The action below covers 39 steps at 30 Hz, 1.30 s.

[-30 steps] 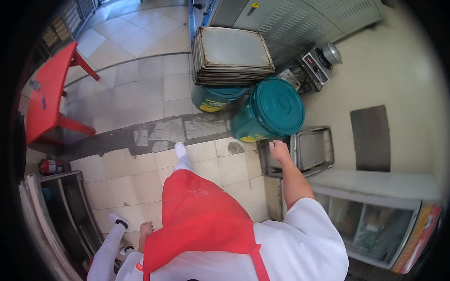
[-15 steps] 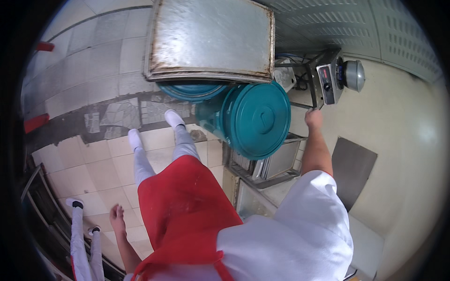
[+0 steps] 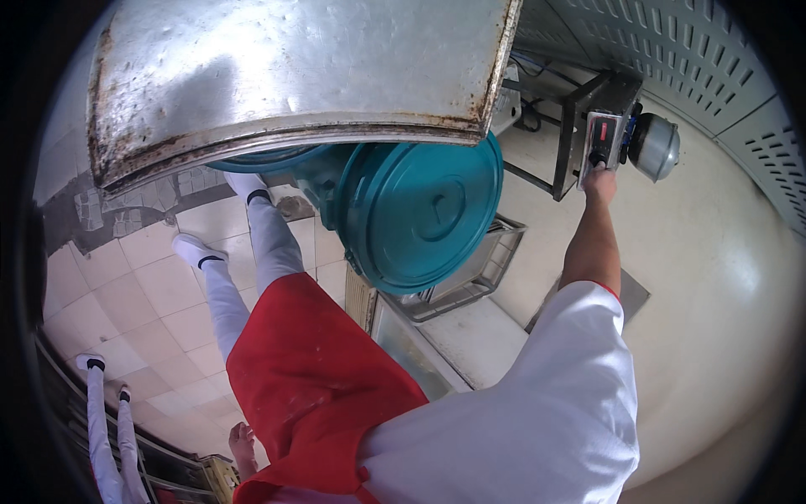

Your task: The person cleans a workspace with a scraper, cuts a long strip of dough into smaller pieces using a knife, transfers water between buckets, and applies liquid to the dough pieces using a brush.

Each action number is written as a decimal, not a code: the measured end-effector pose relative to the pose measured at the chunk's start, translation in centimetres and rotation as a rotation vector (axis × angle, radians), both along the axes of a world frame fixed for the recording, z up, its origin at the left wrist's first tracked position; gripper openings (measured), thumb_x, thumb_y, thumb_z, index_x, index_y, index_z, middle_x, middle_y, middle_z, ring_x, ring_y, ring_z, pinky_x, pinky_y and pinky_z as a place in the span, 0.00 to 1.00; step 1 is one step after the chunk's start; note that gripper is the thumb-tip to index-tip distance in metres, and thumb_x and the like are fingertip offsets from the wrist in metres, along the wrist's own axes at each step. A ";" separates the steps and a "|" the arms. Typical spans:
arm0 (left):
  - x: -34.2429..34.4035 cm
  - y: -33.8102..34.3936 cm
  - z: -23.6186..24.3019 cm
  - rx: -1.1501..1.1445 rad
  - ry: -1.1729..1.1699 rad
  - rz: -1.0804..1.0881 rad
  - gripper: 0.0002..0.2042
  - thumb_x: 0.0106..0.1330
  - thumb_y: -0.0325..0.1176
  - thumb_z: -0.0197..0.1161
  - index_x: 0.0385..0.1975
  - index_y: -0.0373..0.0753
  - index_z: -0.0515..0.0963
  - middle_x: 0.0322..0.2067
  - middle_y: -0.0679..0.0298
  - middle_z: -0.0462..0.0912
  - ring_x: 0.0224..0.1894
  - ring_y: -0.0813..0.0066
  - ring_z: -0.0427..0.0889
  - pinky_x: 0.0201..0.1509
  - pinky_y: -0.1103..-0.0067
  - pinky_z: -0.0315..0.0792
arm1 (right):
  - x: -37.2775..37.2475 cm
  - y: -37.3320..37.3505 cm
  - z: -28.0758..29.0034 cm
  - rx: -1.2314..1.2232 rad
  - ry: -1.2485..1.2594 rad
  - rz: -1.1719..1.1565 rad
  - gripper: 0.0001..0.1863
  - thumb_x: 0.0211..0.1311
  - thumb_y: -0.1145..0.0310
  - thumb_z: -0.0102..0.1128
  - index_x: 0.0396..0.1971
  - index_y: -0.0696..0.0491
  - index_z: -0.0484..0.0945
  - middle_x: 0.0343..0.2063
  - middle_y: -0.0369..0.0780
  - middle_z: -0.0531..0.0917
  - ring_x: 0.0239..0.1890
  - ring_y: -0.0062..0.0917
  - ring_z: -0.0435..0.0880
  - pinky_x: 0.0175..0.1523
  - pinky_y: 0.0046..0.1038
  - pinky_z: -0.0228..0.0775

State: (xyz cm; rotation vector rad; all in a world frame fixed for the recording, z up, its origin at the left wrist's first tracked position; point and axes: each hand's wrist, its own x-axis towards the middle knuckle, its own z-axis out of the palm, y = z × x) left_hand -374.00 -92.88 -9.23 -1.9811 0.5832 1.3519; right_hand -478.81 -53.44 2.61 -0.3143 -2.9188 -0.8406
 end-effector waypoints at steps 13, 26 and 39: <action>3.2 -3.0 1.3 -0.017 -0.081 0.036 0.17 0.74 0.45 0.62 0.54 0.43 0.77 0.39 0.69 0.82 0.37 0.79 0.78 0.43 0.79 0.70 | -0.1 1.1 -0.8 0.023 -0.033 -0.054 0.30 0.77 0.48 0.43 0.48 0.62 0.83 0.47 0.57 0.85 0.52 0.53 0.84 0.56 0.48 0.74; 3.6 -3.0 0.2 -0.068 -0.032 0.040 0.19 0.73 0.47 0.63 0.57 0.44 0.76 0.41 0.67 0.83 0.37 0.79 0.79 0.39 0.81 0.70 | 0.2 0.7 -0.8 0.027 -0.003 -0.042 0.29 0.77 0.48 0.43 0.48 0.61 0.82 0.46 0.57 0.85 0.53 0.53 0.84 0.57 0.47 0.74; 3.4 -1.2 0.4 -0.073 -0.055 0.034 0.16 0.74 0.44 0.63 0.54 0.43 0.78 0.37 0.73 0.80 0.36 0.83 0.76 0.40 0.83 0.68 | 0.2 0.3 -1.1 -0.016 0.017 -0.054 0.29 0.77 0.49 0.44 0.47 0.62 0.82 0.44 0.56 0.86 0.52 0.52 0.84 0.55 0.47 0.75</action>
